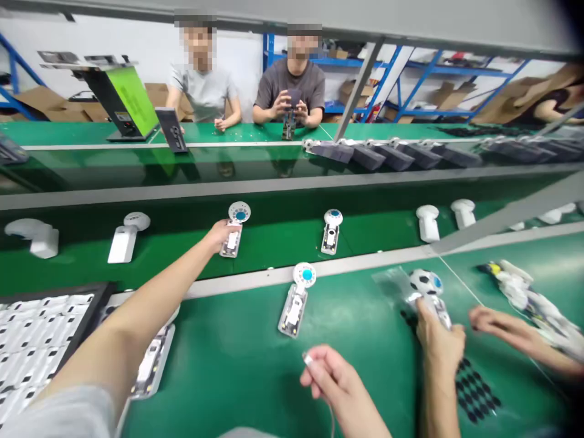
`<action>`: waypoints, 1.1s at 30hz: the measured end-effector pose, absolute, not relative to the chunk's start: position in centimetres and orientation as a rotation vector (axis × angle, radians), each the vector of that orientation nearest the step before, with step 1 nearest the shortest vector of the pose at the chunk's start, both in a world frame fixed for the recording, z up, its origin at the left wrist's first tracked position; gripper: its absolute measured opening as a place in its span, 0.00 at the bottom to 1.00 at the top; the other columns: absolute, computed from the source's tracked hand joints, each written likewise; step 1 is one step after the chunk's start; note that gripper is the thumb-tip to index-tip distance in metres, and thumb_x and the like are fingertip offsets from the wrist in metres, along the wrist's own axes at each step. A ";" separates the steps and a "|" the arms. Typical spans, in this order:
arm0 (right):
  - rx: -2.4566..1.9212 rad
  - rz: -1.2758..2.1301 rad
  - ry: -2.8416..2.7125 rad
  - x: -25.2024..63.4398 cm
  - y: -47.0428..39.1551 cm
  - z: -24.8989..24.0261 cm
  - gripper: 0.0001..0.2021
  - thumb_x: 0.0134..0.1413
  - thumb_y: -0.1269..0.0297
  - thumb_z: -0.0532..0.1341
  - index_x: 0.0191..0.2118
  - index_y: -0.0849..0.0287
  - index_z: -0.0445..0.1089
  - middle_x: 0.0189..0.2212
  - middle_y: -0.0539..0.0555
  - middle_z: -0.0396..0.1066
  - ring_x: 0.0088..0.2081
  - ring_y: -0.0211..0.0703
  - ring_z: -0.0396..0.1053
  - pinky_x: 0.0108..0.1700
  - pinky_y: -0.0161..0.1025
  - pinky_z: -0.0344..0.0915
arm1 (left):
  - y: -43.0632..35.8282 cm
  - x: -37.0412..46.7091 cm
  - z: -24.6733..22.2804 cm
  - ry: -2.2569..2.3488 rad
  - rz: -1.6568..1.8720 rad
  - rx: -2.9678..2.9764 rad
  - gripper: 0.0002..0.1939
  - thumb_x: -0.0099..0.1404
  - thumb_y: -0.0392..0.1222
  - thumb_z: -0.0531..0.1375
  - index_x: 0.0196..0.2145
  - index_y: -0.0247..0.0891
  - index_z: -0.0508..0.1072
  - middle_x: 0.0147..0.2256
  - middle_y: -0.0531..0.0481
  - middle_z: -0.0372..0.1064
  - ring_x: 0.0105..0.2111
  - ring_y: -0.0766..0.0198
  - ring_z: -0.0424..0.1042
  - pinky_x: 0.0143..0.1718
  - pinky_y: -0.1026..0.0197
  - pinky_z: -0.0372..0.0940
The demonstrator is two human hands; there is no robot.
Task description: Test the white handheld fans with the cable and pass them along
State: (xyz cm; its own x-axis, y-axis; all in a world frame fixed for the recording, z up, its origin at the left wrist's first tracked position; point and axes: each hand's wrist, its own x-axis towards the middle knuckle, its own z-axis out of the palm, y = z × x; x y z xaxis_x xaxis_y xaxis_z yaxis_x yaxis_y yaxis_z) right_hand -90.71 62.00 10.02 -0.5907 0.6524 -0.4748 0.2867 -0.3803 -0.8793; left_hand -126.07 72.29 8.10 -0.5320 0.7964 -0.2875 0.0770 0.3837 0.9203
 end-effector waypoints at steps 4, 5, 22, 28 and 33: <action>-1.195 1.935 -1.677 -91.2 61.3 11.4 0.14 0.54 0.52 0.52 0.35 0.59 0.61 0.24 0.50 0.67 0.23 0.35 0.60 0.28 0.34 0.56 | 66.7 -116.2 9.0 1.509 1.167 0.597 0.11 0.56 0.41 0.53 0.34 0.31 0.67 0.26 0.48 0.66 0.24 0.67 0.66 0.27 0.64 0.63; -1.182 1.921 -1.692 -91.3 61.2 11.6 0.13 0.54 0.53 0.52 0.35 0.59 0.61 0.23 0.50 0.67 0.23 0.35 0.59 0.27 0.34 0.56 | 65.2 -114.0 9.3 1.396 1.158 0.510 0.12 0.57 0.43 0.52 0.33 0.31 0.67 0.25 0.48 0.66 0.22 0.67 0.66 0.26 0.64 0.62; -1.013 1.822 -1.827 -90.6 58.6 13.7 0.08 0.55 0.60 0.52 0.29 0.58 0.59 0.17 0.44 0.58 0.21 0.33 0.55 0.27 0.33 0.54 | 55.5 -105.5 12.7 1.051 1.228 0.462 0.19 0.54 0.46 0.61 0.41 0.37 0.65 0.31 0.51 0.64 0.24 0.71 0.63 0.24 0.67 0.58; -1.068 1.744 -1.932 -90.4 58.4 13.9 0.08 0.54 0.59 0.52 0.29 0.58 0.59 0.17 0.44 0.55 0.20 0.33 0.52 0.23 0.32 0.51 | 55.1 -105.3 13.3 1.137 1.230 0.561 0.20 0.55 0.45 0.60 0.44 0.38 0.64 0.33 0.50 0.64 0.29 0.68 0.64 0.29 0.66 0.59; -1.079 1.802 -2.017 -90.6 58.2 13.6 0.08 0.54 0.61 0.52 0.28 0.58 0.58 0.17 0.44 0.57 0.20 0.33 0.54 0.24 0.32 0.51 | 54.4 -105.2 14.2 1.282 1.135 0.668 0.19 0.55 0.43 0.59 0.45 0.37 0.63 0.36 0.49 0.65 0.30 0.67 0.64 0.30 0.65 0.58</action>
